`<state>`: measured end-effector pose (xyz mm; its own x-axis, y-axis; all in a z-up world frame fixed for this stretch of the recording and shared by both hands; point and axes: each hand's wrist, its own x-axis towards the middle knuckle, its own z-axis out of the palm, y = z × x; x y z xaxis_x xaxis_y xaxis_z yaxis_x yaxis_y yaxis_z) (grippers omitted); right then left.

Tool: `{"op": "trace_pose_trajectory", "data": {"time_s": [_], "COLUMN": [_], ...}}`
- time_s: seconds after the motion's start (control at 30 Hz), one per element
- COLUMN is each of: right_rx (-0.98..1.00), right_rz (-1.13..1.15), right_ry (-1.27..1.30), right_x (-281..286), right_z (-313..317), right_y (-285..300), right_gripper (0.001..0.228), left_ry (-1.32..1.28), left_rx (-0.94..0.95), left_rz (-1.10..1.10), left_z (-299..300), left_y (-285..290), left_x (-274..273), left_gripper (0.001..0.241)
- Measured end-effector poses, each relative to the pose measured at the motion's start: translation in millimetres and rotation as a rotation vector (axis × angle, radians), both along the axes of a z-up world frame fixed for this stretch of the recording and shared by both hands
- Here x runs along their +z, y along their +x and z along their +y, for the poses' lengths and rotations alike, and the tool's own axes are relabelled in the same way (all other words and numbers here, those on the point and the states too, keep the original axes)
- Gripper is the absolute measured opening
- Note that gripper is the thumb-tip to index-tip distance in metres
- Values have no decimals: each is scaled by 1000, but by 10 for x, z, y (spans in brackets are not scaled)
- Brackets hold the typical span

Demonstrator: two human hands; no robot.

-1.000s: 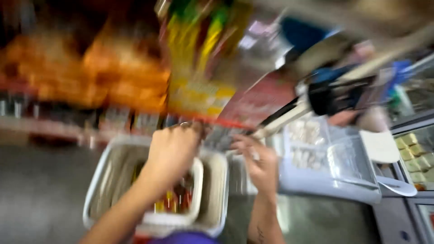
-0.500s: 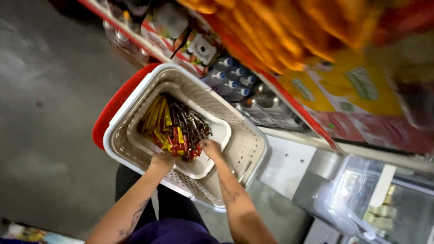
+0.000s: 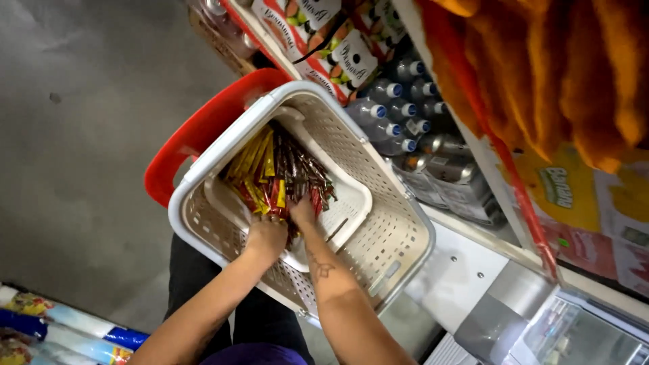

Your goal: Stocking instant coffee sachets onto a store shelf from a basket.

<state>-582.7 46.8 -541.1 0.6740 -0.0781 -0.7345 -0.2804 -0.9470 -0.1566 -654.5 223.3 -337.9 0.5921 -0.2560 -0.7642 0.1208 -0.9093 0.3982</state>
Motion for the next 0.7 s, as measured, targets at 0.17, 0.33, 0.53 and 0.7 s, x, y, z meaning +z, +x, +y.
{"op": "trace_pose_trajectory", "data": {"time_s": [0.17, 0.33, 0.53, 0.7], "right_rx": [18, 23, 57, 12], "right_rz": [-85, -225, -359, -347], "right_ry": [107, 274, 241, 881], "right_x": [70, 1381, 2915, 3682], "right_z": [-427, -331, 93, 37], "right_y": [-288, -419, -367, -134], "right_gripper": [65, 64, 75, 67], "left_ry": [-65, -196, -715, -1003], "left_rx": [147, 492, 940, 943], "left_rz": [-68, -1, -334, -345], "left_z": [-15, 132, 0, 216], "left_y": [-166, 127, 523, 821], "left_x": [-457, -115, 640, 1102], "left_gripper": [32, 55, 63, 37]}}
